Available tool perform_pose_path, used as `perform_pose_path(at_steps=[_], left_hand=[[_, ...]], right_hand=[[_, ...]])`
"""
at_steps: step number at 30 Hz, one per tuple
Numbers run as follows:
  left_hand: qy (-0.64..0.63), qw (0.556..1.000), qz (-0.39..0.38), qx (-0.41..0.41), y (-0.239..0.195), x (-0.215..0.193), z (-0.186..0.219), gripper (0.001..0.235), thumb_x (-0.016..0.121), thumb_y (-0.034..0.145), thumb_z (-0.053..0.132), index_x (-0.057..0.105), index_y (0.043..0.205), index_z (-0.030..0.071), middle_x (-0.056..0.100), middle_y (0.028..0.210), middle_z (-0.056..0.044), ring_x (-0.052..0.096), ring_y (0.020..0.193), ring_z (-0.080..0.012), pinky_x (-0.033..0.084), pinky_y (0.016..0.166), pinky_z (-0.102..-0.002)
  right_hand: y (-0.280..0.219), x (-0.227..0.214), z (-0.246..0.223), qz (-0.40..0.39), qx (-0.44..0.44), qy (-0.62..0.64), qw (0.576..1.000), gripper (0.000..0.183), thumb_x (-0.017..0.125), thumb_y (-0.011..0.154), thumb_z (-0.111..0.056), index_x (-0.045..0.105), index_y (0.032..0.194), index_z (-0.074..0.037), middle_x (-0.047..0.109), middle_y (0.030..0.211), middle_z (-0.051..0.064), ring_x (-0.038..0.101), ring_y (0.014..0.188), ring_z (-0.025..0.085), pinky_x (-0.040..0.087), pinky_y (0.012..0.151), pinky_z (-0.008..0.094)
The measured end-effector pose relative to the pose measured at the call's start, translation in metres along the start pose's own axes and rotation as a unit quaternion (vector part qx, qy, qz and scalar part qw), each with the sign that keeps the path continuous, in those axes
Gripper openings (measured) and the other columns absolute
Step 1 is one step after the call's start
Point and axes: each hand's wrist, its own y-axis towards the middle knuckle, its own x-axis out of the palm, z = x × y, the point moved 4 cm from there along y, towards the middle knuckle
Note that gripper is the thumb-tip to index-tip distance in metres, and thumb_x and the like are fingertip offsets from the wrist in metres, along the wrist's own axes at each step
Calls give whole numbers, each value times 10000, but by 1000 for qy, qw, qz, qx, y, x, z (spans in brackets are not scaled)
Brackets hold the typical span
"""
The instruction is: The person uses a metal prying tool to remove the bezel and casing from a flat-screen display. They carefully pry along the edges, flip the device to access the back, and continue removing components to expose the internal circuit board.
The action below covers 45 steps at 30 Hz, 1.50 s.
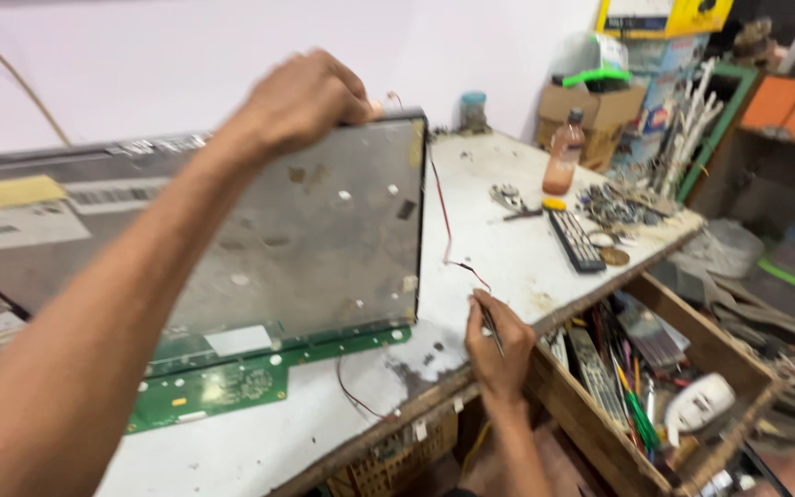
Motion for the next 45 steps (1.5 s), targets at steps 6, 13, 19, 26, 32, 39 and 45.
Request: perform_pose_path(at_steps=[6,13,19,26,32,39,45], left_hand=[[4,999,-11,-38,-4,1,5,275,691,764,342,829,939,181,795,936,-88,729,904,-264,522,880,-448],[4,998,-32,-59,-11,-6,15,236,687,806,317,836,903,161,799,870,-104,738,883,-262,526,891,-451],[-24,997,-9,-70,-9,-2,9,240,685,792,333,801,934,178,806,861,-80,754,889,-250,547,862,-439],[13,998,55,15,-23,-17,14,248,676,831,327,807,930,141,760,921,-154,718,935,-347,546,888,-467],[3,925,373,71,-106,-71,-28,252,699,866,156,698,1113,104,753,1071,-110,687,1050,-321,505,960,-444],[-105,820,541,-154,-250,-127,-158,424,734,914,198,592,1254,-10,627,1212,-135,571,1154,-265,435,1003,-390],[-393,778,455,-181,-252,-101,-183,253,642,1004,270,651,1015,17,520,835,17,452,748,-94,420,670,-277]], right_hand=[[50,23,65,-289,18,-154,945,431,606,777,100,726,1176,-13,700,1191,246,687,1090,400,542,964,418],[111,-5,-6,-159,-38,-65,984,472,550,922,38,608,1383,-46,651,1346,214,635,1261,327,500,1103,404],[174,2,-117,-112,28,227,967,562,561,1035,-245,379,1500,12,584,1372,212,566,1268,262,488,1034,348],[191,51,-134,-138,136,318,928,379,599,1054,-309,701,1267,-12,623,952,7,496,796,91,404,674,249],[189,54,-127,-143,157,371,904,320,582,1050,-291,696,1192,-28,679,939,-6,604,786,60,507,681,210],[178,42,-137,-143,160,428,878,257,559,1110,-223,669,1214,-15,685,974,39,628,795,84,534,723,225],[164,26,-157,-122,158,458,867,251,533,1130,-209,653,1233,-14,693,1018,32,654,838,87,575,745,236]])
